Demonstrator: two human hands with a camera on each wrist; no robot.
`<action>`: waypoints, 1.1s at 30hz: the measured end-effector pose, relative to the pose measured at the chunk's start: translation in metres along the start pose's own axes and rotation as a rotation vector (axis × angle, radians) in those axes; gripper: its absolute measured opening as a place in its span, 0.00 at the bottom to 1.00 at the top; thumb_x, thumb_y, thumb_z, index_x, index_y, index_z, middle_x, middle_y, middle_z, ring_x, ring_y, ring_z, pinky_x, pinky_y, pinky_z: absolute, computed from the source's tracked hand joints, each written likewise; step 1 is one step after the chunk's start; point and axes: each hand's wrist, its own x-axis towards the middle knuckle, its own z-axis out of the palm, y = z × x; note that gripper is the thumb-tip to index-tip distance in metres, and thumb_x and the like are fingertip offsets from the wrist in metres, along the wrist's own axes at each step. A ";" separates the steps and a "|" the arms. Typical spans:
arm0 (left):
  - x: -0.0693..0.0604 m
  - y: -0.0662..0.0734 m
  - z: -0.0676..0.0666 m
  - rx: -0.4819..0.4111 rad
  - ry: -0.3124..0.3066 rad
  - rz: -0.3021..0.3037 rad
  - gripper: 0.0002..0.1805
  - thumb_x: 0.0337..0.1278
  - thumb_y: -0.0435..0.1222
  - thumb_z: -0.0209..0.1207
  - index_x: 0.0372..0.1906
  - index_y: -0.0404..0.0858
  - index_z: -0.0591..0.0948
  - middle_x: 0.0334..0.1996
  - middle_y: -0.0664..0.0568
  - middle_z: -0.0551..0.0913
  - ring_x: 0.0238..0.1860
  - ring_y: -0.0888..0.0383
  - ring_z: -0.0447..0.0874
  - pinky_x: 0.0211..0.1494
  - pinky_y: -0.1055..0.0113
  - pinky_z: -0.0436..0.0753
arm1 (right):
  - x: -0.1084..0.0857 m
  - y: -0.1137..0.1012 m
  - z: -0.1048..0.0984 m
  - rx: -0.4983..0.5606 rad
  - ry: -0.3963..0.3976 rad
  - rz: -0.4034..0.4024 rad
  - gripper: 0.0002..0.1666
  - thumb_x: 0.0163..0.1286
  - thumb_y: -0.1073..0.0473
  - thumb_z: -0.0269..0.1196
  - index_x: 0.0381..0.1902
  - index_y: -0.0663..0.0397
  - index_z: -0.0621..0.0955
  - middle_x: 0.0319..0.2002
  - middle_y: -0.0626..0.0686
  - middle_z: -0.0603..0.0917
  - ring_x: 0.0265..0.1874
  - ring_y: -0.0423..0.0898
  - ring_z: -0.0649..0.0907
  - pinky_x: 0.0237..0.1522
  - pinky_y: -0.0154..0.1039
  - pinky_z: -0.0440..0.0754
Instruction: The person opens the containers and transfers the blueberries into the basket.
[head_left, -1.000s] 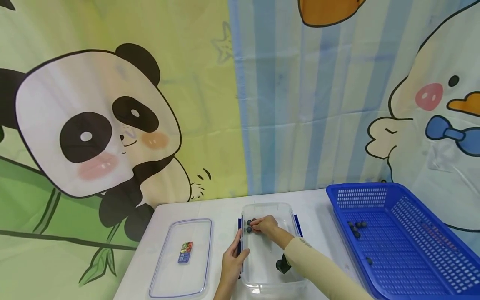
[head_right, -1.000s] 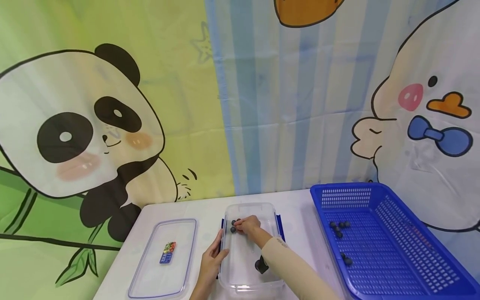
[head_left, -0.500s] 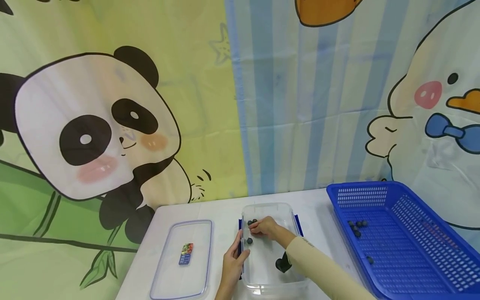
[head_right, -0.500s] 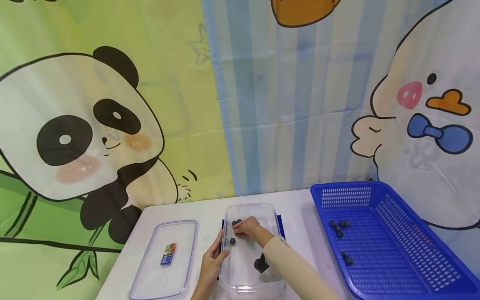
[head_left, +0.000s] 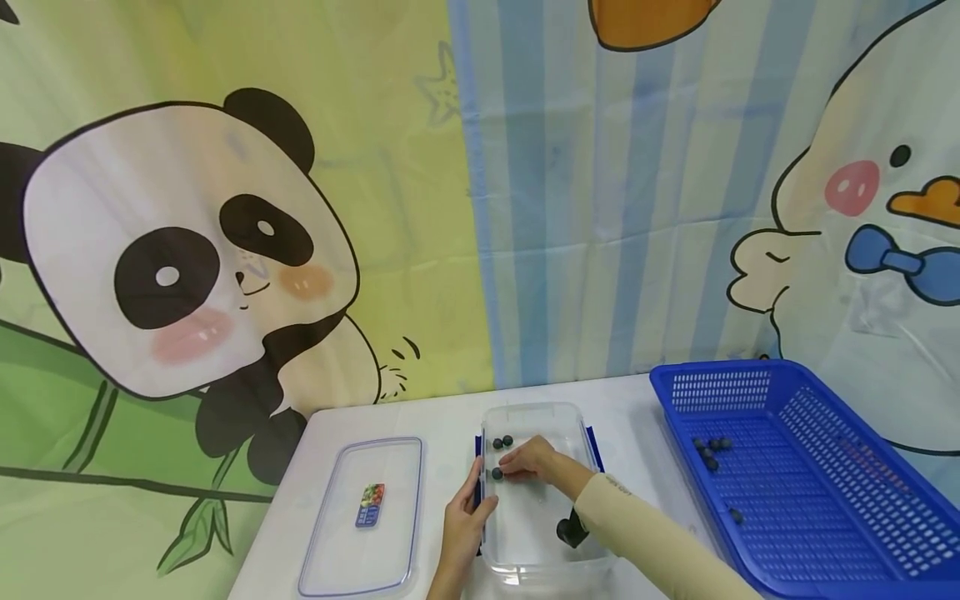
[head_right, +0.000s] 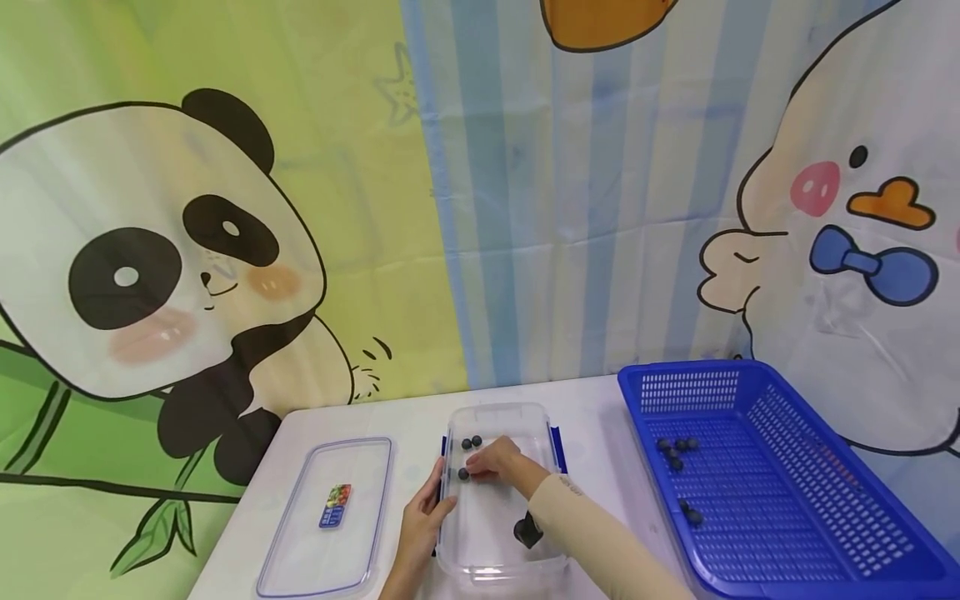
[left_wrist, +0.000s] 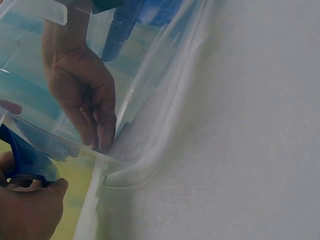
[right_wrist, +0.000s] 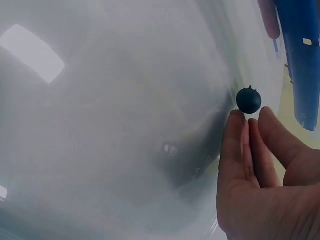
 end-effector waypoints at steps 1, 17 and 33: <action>0.000 0.000 0.000 0.001 0.001 -0.003 0.34 0.52 0.25 0.56 0.67 0.34 0.61 0.68 0.50 0.59 0.69 0.55 0.50 0.67 0.67 0.50 | 0.000 0.001 0.000 0.004 -0.006 -0.004 0.10 0.51 0.74 0.66 0.34 0.70 0.83 0.30 0.60 0.85 0.30 0.51 0.86 0.38 0.41 0.84; 0.000 0.000 0.001 0.002 -0.003 0.022 0.34 0.53 0.24 0.55 0.67 0.33 0.61 0.68 0.48 0.59 0.69 0.54 0.50 0.67 0.69 0.52 | -0.003 0.003 0.004 -0.018 -0.060 -0.050 0.09 0.52 0.72 0.67 0.35 0.69 0.84 0.30 0.59 0.86 0.30 0.48 0.85 0.37 0.39 0.84; 0.001 0.000 -0.002 0.001 -0.018 0.052 0.33 0.54 0.24 0.55 0.66 0.30 0.61 0.68 0.44 0.58 0.69 0.50 0.48 0.66 0.69 0.52 | -0.002 -0.022 -0.037 0.329 -0.189 -0.011 0.17 0.59 0.72 0.61 0.47 0.70 0.80 0.42 0.62 0.83 0.37 0.48 0.84 0.45 0.40 0.81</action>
